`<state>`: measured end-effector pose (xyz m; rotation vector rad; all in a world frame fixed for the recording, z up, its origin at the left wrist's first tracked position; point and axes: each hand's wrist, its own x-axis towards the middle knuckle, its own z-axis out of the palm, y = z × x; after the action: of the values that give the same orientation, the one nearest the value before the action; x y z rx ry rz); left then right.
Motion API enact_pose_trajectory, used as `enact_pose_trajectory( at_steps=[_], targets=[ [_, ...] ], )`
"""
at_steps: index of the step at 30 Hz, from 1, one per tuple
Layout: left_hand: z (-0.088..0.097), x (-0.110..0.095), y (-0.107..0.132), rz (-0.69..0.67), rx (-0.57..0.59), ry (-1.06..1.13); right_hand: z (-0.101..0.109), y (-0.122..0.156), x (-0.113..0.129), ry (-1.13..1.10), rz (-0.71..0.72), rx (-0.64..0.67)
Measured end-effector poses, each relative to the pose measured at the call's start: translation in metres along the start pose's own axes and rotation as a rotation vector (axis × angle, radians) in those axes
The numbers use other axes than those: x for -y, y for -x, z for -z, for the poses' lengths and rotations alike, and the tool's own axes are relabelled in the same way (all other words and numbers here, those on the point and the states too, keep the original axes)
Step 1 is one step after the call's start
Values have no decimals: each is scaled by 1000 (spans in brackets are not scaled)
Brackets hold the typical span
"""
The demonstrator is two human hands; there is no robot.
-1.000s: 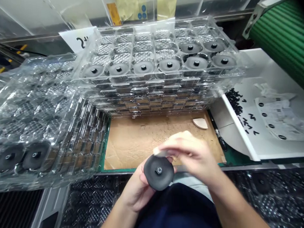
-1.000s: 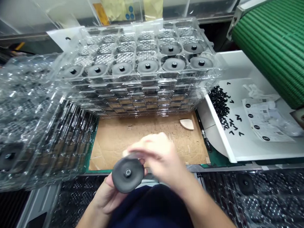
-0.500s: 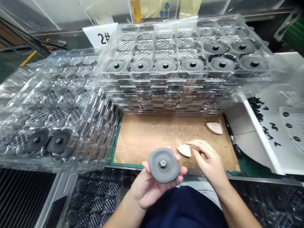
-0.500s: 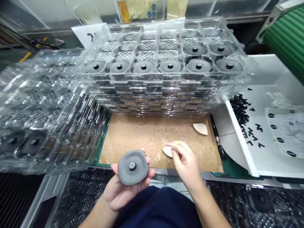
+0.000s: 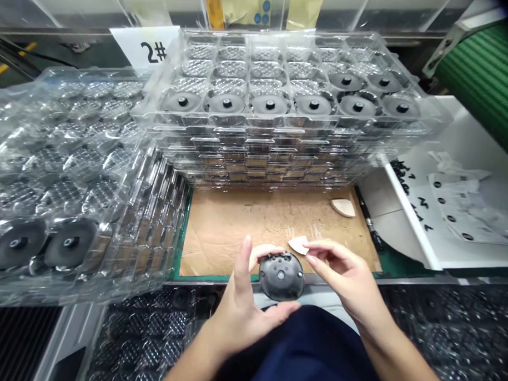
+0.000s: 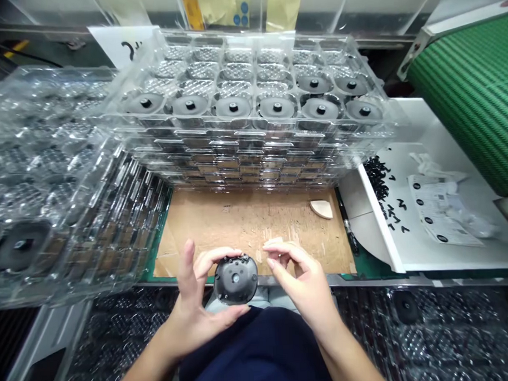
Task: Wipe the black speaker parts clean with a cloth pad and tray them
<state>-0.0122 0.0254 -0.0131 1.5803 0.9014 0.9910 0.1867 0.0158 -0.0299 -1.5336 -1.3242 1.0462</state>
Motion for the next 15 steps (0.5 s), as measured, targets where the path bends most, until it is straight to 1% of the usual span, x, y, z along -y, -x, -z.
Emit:
enact_pose_trajectory(
  at_steps=[3,6,9,12,15],
  targets=[
    [2,-1,0,4,-1,-11,2,3,26,-207,-63,137],
    [3,0,3,3,12,-18,2,0,44,-308,-139,370],
    [5,3,6,58,57,75,3,-6,54,-420,-229,578],
    [6,4,6,97,138,195,4,-9,57,-520,-313,689],
    [5,3,6,137,189,224,4,-9,57,-616,-337,710]
  ],
)
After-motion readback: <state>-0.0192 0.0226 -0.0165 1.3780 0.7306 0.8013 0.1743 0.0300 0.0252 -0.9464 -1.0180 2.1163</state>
